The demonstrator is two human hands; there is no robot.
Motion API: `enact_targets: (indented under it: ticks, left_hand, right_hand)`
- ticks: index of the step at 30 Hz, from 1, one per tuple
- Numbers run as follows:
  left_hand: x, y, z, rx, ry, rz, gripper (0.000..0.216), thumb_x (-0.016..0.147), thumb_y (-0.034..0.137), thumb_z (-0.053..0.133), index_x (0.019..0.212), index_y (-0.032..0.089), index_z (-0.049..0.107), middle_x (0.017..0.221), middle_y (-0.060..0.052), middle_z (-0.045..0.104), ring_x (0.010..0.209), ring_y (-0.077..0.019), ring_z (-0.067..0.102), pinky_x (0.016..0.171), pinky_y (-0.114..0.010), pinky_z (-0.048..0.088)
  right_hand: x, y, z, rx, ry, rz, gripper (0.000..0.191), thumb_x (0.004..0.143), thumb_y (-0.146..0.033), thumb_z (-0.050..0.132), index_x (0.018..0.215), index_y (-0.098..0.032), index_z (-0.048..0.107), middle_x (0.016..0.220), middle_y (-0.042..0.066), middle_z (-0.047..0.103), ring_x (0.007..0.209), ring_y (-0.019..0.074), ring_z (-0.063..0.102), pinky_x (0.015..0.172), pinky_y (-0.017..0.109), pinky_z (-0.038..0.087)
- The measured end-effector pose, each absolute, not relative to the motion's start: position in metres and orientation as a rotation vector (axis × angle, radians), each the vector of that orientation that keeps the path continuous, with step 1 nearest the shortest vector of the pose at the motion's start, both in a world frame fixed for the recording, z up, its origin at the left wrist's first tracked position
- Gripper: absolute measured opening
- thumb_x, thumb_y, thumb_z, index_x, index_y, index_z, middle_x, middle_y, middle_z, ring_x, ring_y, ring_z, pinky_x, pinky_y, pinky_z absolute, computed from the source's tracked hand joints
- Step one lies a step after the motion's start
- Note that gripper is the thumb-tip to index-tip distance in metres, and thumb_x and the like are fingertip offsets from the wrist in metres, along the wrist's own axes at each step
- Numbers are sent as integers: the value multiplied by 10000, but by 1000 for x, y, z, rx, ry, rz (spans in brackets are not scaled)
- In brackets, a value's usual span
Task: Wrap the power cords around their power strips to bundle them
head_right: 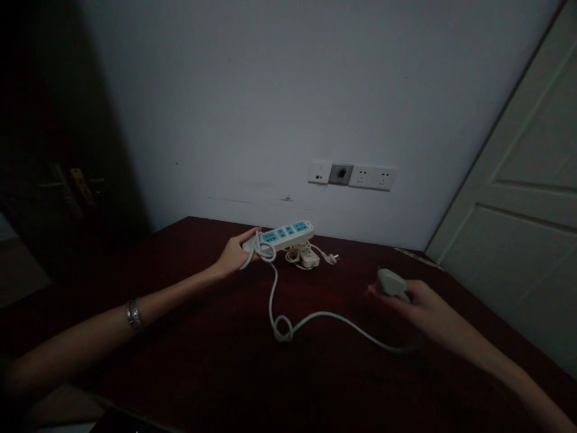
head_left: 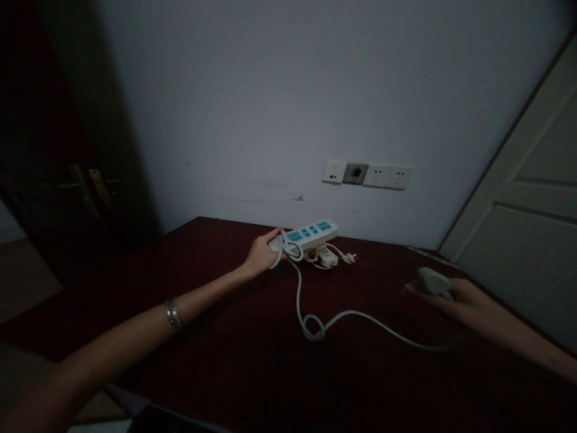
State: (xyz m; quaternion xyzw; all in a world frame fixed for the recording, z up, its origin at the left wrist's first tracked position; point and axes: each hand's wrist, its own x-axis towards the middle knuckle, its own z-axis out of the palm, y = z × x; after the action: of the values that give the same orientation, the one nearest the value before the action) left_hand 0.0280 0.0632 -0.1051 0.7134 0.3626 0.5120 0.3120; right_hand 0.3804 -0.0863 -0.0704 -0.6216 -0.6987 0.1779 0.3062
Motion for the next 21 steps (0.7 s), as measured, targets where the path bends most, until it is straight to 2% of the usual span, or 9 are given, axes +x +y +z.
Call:
enact_targets:
  ticks: [3, 7, 11, 16, 21]
  left_hand:
    - [33, 53, -115, 1972, 946, 1271, 780, 531, 295, 784, 1238, 109, 511, 1066, -107, 653, 956, -217, 616, 892, -349, 455]
    - [46, 35, -124, 2151, 898, 1215, 708, 573, 283, 751, 1223, 114, 526, 1149, -122, 611, 1003, -220, 594, 904, -349, 449]
    - [57, 31, -136, 2279, 820, 1119, 635, 627, 268, 707, 1224, 150, 528, 1180, -111, 592, 1023, -219, 583, 915, -356, 437]
    - [62, 39, -146, 2309, 728, 907, 648, 644, 242, 687, 1257, 177, 489, 1117, -80, 620, 952, -198, 600, 859, -317, 454]
    - [62, 47, -145, 2320, 681, 775, 723, 642, 263, 687, 1308, 165, 423, 1062, -86, 636, 897, -200, 607, 810, -310, 462]
  right_hand:
    - [358, -89, -52, -1643, -1833, 494, 417, 663, -540, 623, 899, -201, 677, 895, 64, 680, 877, 284, 615, 749, 361, 496]
    - [315, -85, -47, -1523, -1870, 563, 460, 811, -542, 446, 1024, -185, 642, 1013, 92, 658, 992, 277, 582, 818, 371, 466]
    - [287, -63, -70, -1420, -2035, 395, 362, 867, -438, 401, 944, -164, 625, 901, 84, 654, 838, 213, 590, 763, 336, 448]
    - [276, -27, -98, -1390, -2150, 100, 298, 916, -371, 324, 814, -169, 518, 807, 70, 607, 729, 169, 550, 672, 279, 409]
    - [264, -9, -112, -1619, -2267, 18, 293, 941, -359, 264, 970, -161, 478, 844, 92, 646, 752, 197, 610, 641, 268, 381]
